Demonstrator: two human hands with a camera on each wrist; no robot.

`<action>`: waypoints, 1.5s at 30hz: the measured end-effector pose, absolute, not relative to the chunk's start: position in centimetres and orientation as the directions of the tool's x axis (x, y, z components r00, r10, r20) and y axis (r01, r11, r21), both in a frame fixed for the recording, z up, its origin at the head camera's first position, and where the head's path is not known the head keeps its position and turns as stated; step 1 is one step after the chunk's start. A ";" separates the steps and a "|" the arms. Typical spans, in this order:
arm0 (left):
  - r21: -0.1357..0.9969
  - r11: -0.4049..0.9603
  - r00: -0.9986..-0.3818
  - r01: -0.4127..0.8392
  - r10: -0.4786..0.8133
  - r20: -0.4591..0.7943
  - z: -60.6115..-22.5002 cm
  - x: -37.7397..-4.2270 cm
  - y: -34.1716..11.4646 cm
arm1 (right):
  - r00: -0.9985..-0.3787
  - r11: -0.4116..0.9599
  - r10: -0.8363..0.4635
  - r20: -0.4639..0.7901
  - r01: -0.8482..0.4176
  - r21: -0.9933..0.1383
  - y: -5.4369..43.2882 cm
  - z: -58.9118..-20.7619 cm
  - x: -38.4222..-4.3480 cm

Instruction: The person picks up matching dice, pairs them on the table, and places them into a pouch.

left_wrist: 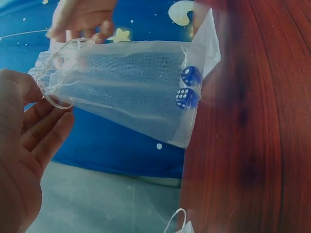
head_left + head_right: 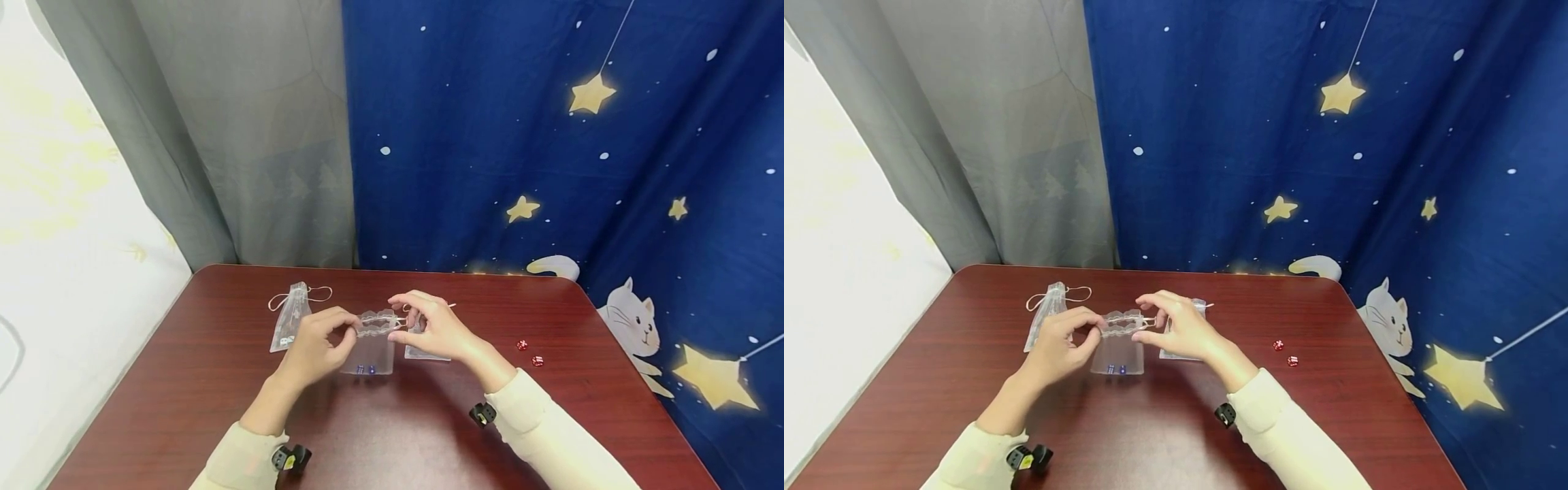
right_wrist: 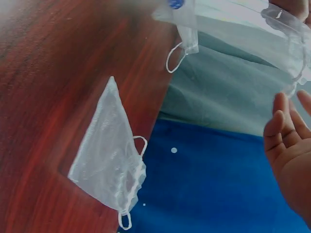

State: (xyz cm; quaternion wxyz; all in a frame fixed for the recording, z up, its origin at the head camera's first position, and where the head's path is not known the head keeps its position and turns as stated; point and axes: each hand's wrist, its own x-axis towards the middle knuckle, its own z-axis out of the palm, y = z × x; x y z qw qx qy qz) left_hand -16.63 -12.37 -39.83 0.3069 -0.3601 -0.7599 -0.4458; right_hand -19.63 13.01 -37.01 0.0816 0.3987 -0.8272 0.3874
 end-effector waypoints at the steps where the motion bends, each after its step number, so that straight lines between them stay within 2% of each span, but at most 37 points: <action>1: 0.455 0.335 -0.547 0.825 0.268 0.793 -39.8 -16.7 -12.3 | -0.672 0.394 -0.605 0.427 -0.719 -0.572 13.1 -37.2 -19.6; 5: 0.475 0.302 -0.548 0.827 0.245 0.800 -39.8 -16.7 -12.3 | -0.666 0.417 -0.621 0.413 -0.727 -0.546 13.1 -37.6 -19.7; 15: 0.581 0.347 -0.655 0.736 0.146 0.742 -39.5 -16.5 -12.3 | -0.615 0.428 -0.578 0.536 -0.788 -0.443 12.9 -37.9 -19.8; 20: 0.646 0.353 -0.713 0.677 0.097 0.694 -39.5 -16.4 -12.1 | -0.640 0.402 -0.539 0.548 -0.767 -0.500 12.8 -37.7 -19.7; 26: 0.788 0.223 -0.816 0.574 0.076 0.573 -39.2 -16.2 -11.9 | -0.676 0.359 -0.503 0.538 -0.730 -0.582 12.8 -37.5 -19.7; 29: 0.821 0.198 -0.845 0.535 0.095 0.527 -39.2 -16.1 -11.9 | -0.692 0.335 -0.494 0.526 -0.711 -0.619 12.8 -37.4 -19.7; 36: 0.719 0.355 -0.800 0.598 0.214 0.560 -39.8 -15.9 -12.4 | -0.709 0.330 -0.477 0.520 -0.692 -0.642 12.9 -37.4 -19.7; 42: 0.708 0.309 -0.771 0.636 0.298 0.563 -40.0 -15.4 -12.4 | -0.725 0.319 -0.468 0.505 -0.672 -0.668 13.0 -37.1 -19.5; 45: 0.685 0.331 -0.760 0.649 0.313 0.569 -40.0 -15.3 -12.3 | -0.731 0.323 -0.464 0.501 -0.666 -0.672 13.0 -37.0 -19.5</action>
